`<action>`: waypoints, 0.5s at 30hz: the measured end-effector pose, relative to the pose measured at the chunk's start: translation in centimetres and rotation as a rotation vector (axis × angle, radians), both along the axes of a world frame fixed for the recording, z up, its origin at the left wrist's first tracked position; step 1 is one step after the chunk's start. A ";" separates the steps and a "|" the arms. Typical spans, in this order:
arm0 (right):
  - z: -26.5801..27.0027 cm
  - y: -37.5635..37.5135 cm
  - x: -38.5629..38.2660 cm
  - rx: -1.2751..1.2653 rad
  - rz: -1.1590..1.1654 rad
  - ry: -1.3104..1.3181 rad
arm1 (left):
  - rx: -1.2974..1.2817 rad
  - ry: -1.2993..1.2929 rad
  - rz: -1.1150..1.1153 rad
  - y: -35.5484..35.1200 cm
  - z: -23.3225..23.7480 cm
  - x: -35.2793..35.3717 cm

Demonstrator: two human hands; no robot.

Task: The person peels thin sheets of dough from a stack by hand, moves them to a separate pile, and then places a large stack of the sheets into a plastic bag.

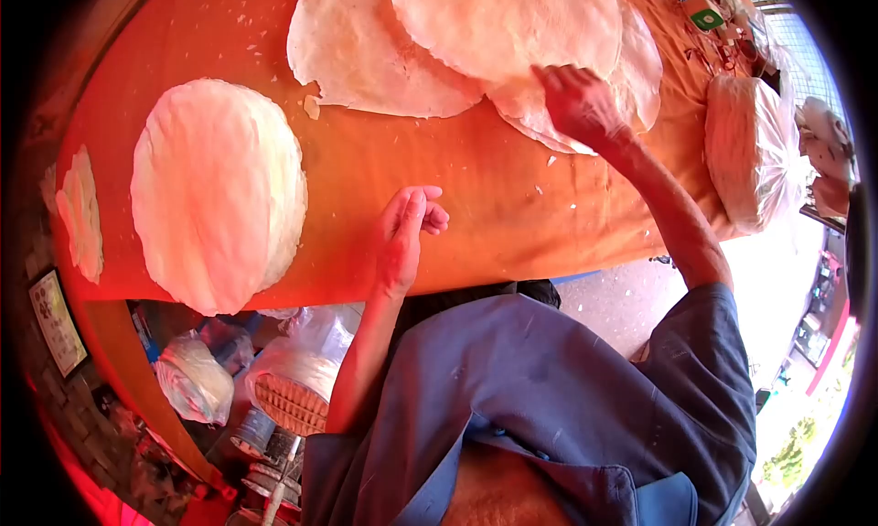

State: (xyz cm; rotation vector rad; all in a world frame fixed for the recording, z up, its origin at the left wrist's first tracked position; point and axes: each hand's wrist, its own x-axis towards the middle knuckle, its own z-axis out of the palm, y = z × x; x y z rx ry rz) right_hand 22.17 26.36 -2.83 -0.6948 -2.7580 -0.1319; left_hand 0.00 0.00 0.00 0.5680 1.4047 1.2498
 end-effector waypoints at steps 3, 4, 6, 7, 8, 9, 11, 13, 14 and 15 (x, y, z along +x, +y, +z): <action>1.6 0.1 0.4 0.060 -0.113 0.057 | -0.037 -0.028 0.014 -0.7 0.1 1.1; 0.9 0.1 0.8 0.060 -0.012 0.013 | -0.049 -0.033 0.013 -0.7 0.0 1.1; -1.1 1.9 2.1 0.042 0.072 -0.104 | -0.042 -0.052 0.021 0.2 -0.5 1.1; 0.4 3.0 2.2 0.001 -0.013 -0.193 | -0.040 -0.071 0.034 0.5 -0.7 1.1; 1.8 4.0 1.6 0.117 -0.064 -0.126 | -0.044 -0.077 0.049 0.6 -1.0 0.7; 4.1 4.7 1.2 0.226 -0.118 -0.066 | -0.064 -0.072 0.105 0.8 -1.2 0.4; 10.7 4.7 -0.1 0.225 -0.095 0.248 | -0.081 -0.064 0.223 2.6 -1.8 -0.5; 13.5 2.9 -1.2 0.351 -0.092 0.392 | -0.108 -0.140 0.378 4.7 -2.1 -2.3; 13.3 1.5 -1.8 0.248 -0.069 0.378 | -0.077 -0.165 0.425 5.4 -2.6 -3.2; 12.0 0.8 -2.0 0.121 -0.028 0.289 | -0.049 -0.190 0.472 6.1 -3.0 -3.9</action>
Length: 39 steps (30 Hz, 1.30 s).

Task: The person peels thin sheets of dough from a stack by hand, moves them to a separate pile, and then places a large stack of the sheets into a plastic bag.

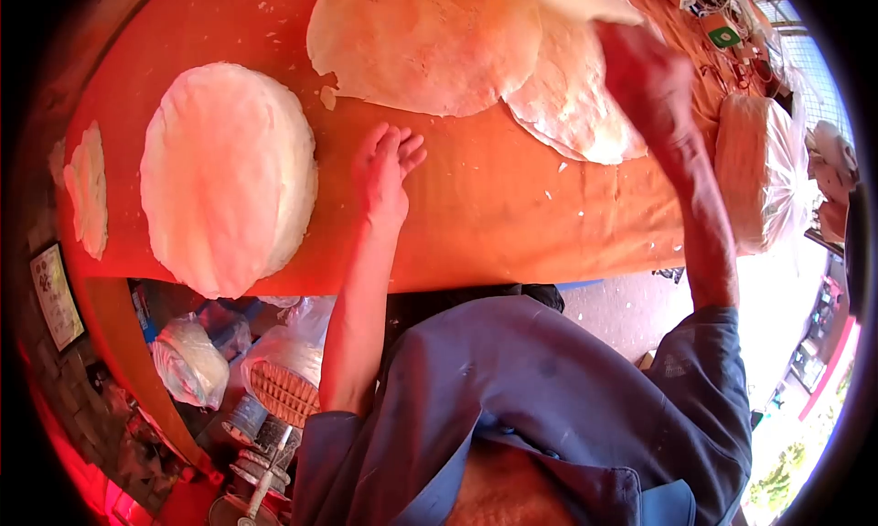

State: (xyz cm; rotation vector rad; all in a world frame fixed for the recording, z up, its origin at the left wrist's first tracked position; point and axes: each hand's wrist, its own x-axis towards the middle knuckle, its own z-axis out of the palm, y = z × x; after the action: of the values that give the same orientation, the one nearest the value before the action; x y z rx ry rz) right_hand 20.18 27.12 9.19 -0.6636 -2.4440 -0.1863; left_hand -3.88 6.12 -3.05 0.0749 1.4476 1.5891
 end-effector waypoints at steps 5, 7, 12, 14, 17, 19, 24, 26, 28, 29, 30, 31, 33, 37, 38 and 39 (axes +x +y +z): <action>-7.5 0.6 -1.9 -0.253 -0.009 -0.342 | 0.061 -0.179 0.007 3.0 -0.9 -0.9; -3.6 1.8 -3.4 -0.147 -0.038 -0.201 | 0.033 -0.226 0.015 3.4 -1.1 -1.2; -0.5 -0.3 -8.4 0.123 -0.020 -0.202 | -0.052 -0.202 -0.033 4.7 -2.3 -1.0; -4.1 -2.7 -10.7 -0.138 0.182 -0.194 | -0.036 -0.222 -0.035 5.0 -1.9 -0.8; -11.7 -4.3 -12.0 -0.351 0.196 -0.268 | 0.000 -0.272 -0.042 4.8 -1.8 -0.7; -11.8 -4.7 -13.0 -0.342 0.180 -0.257 | 0.055 -0.316 -0.022 4.6 -2.2 -0.9; -11.1 -4.5 -17.8 -0.442 0.174 -0.298 | 0.071 -0.352 -0.045 4.9 -3.7 -0.8; -10.6 -5.8 -16.5 -0.570 0.247 -0.192 | 0.446 -0.728 -0.212 3.7 -8.1 -4.1; -11.0 -7.1 -14.1 -0.458 0.274 -0.026 | 0.510 -0.787 -0.201 3.4 -7.6 -4.2; -11.4 -7.0 -12.6 -0.340 0.275 0.069 | 0.397 -0.657 -0.115 4.0 -3.6 -2.8; -11.9 -6.8 -11.2 -0.308 0.221 0.041 | 0.277 -0.528 -0.034 4.3 -1.0 -1.8; -12.4 -6.4 -10.0 -0.278 0.166 0.017 | 0.341 -0.550 -0.029 4.4 -0.5 -1.6; -13.2 -5.3 -9.7 -0.193 0.028 -0.007 | 0.412 -0.595 -0.056 5.1 -0.4 -1.8; -13.4 -1.1 -10.7 -0.343 0.046 -0.204 | 0.422 -0.560 -0.076 6.5 1.2 -1.2; -13.2 1.5 -10.5 -0.366 0.136 -0.193 | 0.405 -0.536 -0.070 6.6 1.4 -0.8; -12.0 3.9 -10.2 -0.358 0.178 -0.182 | 0.325 -0.556 -0.128 6.5 0.9 -0.5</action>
State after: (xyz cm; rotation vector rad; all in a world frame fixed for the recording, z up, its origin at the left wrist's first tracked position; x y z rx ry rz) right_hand 10.02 31.03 -2.86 -0.5936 -2.7256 0.2800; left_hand -4.42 12.62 -2.15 -0.0806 0.7384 1.5654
